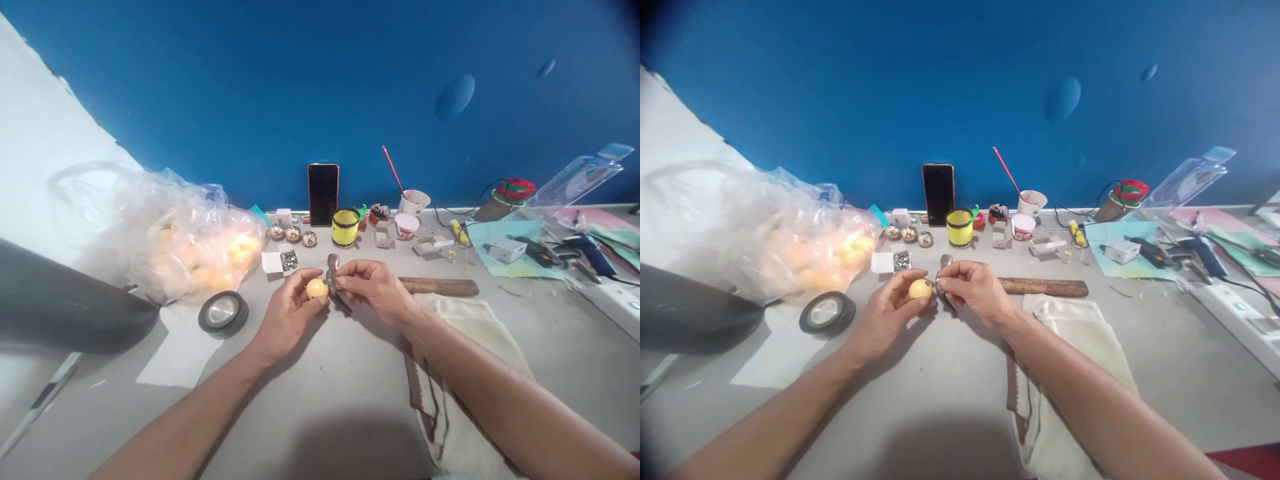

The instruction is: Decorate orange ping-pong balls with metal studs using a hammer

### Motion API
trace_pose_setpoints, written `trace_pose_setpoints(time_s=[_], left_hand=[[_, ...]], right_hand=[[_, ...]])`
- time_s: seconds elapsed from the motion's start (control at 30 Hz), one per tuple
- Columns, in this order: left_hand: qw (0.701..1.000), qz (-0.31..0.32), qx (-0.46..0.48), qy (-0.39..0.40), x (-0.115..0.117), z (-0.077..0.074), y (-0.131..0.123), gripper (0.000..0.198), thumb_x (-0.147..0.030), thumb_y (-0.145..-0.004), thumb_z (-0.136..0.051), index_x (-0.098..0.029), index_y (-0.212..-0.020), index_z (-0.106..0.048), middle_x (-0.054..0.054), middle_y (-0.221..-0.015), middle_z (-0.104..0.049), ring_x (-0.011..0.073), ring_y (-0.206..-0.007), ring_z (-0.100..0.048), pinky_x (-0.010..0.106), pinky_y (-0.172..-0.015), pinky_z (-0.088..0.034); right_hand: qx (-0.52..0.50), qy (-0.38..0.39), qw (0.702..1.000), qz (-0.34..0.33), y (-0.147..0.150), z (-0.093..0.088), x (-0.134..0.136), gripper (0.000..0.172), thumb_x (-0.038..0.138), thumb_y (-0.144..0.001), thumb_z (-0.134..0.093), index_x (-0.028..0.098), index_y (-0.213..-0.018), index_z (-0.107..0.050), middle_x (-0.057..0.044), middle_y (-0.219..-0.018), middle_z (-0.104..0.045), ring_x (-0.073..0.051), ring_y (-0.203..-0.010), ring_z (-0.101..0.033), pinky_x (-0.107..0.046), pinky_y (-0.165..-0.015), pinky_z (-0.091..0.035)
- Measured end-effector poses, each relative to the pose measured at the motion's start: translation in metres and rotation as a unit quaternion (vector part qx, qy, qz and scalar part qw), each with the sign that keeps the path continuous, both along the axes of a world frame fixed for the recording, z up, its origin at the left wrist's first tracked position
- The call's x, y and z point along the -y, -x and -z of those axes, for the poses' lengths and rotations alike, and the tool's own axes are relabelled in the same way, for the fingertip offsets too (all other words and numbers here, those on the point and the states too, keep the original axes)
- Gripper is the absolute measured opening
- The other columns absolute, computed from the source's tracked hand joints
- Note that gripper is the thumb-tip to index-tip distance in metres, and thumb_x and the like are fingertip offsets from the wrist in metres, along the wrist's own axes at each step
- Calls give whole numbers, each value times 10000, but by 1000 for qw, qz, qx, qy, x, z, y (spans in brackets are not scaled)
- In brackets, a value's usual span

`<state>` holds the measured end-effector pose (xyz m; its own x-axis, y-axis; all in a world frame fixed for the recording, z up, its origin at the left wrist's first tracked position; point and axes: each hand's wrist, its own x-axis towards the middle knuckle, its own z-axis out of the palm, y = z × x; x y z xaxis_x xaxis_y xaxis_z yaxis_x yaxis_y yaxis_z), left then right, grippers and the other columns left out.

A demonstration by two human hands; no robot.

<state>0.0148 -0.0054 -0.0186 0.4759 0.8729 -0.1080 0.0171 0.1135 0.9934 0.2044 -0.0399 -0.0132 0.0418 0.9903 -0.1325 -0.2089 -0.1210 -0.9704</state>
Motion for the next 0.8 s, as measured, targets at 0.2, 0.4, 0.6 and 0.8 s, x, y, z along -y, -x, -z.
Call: trace_pose_setpoints(time_s=[0.2,0.4,0.6,0.8], left_hand=[[1000,-12,-8,-9,-1,3,0,531,-344,-677,-861,-173,-1142,-666,50,-906,-710,192,-778,-666,346,-717,-558],[999,-19,-16,-29,1,7,0,566,-412,-723,-844,-177,-1192,-629,64,-994,-710,210,-869,-677,335,-754,-561],[984,-37,-107,-136,2,5,2,430,-423,-781,-796,-188,-1132,-718,59,-970,-722,204,-832,-659,306,-736,-520],[976,-13,-128,-177,1,5,4,368,-464,-829,-749,-229,-1112,-753,39,-909,-703,201,-799,-648,296,-707,-503]], right_hand=[[-35,13,998,-47,4,0,3,300,392,-652,-872,165,-760,-708,31,-573,-593,-81,-493,-465,-239,-489,-350],[-7,21,998,-64,6,-3,5,282,378,-652,-869,161,-748,-717,16,-613,-627,-78,-525,-497,-225,-497,-353],[12,49,998,-45,5,-1,5,243,344,-637,-859,156,-734,-738,9,-610,-638,-79,-524,-495,-231,-505,-354],[18,59,997,-51,1,0,4,255,362,-641,-861,154,-745,-755,12,-607,-625,-83,-528,-483,-241,-514,-346]])
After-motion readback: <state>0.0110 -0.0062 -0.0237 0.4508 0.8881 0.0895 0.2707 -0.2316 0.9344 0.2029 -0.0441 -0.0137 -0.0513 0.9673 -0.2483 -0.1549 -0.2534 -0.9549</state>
